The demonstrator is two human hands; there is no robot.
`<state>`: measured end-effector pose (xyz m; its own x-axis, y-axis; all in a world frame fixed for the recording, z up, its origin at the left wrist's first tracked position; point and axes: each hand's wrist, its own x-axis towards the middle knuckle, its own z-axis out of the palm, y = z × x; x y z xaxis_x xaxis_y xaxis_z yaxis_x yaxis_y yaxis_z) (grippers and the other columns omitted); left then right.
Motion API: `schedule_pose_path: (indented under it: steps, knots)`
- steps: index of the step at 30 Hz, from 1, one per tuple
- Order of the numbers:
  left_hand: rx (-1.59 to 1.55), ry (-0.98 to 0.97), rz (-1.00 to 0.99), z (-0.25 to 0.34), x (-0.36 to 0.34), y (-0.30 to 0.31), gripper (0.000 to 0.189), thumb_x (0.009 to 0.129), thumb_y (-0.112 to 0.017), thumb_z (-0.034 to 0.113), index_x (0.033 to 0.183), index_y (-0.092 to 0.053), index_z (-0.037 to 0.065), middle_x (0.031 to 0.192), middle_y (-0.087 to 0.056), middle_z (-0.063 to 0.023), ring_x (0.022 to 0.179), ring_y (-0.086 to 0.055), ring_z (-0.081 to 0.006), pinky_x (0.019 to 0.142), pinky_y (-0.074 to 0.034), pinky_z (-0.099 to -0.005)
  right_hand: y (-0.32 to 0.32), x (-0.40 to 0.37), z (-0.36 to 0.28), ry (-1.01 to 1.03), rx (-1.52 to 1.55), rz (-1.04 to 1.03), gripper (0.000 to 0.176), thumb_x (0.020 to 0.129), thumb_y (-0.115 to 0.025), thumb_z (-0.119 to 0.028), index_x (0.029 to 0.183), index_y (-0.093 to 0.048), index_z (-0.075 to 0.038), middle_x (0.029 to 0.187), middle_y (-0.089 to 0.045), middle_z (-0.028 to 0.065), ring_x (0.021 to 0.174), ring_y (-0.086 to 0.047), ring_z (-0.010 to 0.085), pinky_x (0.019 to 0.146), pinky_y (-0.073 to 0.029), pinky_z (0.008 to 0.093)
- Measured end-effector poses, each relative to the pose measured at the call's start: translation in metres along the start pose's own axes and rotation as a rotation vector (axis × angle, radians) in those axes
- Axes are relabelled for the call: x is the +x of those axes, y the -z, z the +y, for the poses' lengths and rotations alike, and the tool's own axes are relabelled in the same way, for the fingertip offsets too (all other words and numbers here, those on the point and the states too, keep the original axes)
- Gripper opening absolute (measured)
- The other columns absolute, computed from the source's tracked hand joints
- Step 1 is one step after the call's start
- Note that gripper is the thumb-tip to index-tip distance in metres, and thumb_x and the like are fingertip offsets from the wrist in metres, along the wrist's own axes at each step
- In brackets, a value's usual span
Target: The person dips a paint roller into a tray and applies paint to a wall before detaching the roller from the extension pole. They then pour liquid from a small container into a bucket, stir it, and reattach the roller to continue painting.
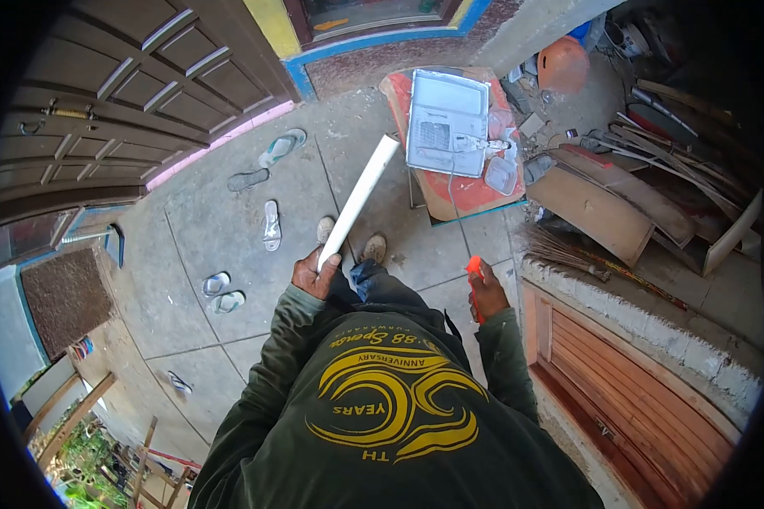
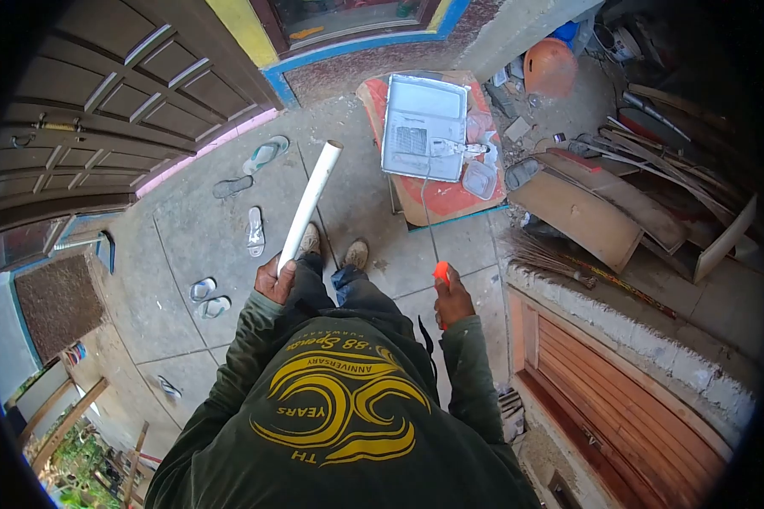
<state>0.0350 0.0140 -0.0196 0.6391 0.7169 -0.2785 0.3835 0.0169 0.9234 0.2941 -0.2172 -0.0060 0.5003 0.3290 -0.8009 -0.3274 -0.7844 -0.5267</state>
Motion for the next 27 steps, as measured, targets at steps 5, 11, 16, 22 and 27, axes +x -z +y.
schedule_pose_path:
  steps: [5,11,16,22,27]
  knots:
    - [0.018,-0.009,-0.021,0.002,0.002,-0.009,0.032,0.092,-0.052,0.03,0.102,-0.058,0.0,0.062,-0.051,-0.0057,0.058,-0.047,-0.0134,0.056,-0.042,-0.0309,-0.018,0.064,-0.027,0.053,-0.064,0.086,0.042,0.091,-0.046,-0.034,0.13,-0.039,-0.021,0.057,-0.046,0.0042,0.036,-0.04,0.0125,0.032,-0.033,0.0296]
    - [-0.104,-0.069,0.048,0.005,0.007,-0.009,0.038,0.093,-0.047,0.039,0.077,-0.05,0.005,0.055,-0.043,0.0033,0.048,-0.039,-0.006,0.044,-0.03,-0.0238,0.004,0.024,-0.021,0.05,0.001,-0.013,0.041,0.093,-0.045,-0.032,0.131,-0.039,-0.019,0.056,-0.045,0.0042,0.037,-0.042,0.0128,0.032,-0.035,0.0296]
    - [-0.057,-0.006,0.037,-0.01,0.002,-0.01,0.033,0.092,-0.052,0.03,0.102,-0.058,0.0,0.063,-0.05,-0.0051,0.06,-0.047,-0.0134,0.057,-0.041,-0.0297,-0.007,0.014,0.001,-0.054,-0.063,0.0,0.041,0.092,-0.046,-0.032,0.131,-0.039,-0.02,0.056,-0.045,0.0045,0.037,-0.042,0.0129,0.033,-0.035,0.0302]
    - [-0.128,-0.038,0.041,-0.003,0.01,-0.014,0.039,0.092,-0.049,0.039,0.072,-0.049,0.006,0.054,-0.042,0.0036,0.048,-0.039,-0.0061,0.044,-0.03,-0.0239,-0.01,0.066,-0.035,0.007,-0.073,0.064,0.045,0.091,-0.046,-0.036,0.132,-0.038,-0.019,0.061,-0.052,0.0084,0.041,-0.049,0.0179,0.039,-0.04,0.0345]
    - [-0.104,-0.058,0.093,0.008,0.009,-0.012,0.038,0.092,-0.049,0.038,0.071,-0.048,0.007,0.054,-0.042,0.003,0.048,-0.038,-0.0067,0.044,-0.03,-0.0242,0.004,0.028,0.016,0.095,-0.227,0.057,0.045,0.091,-0.046,-0.036,0.132,-0.039,-0.018,0.063,-0.055,0.0096,0.043,-0.05,0.0179,0.042,-0.042,0.0341]
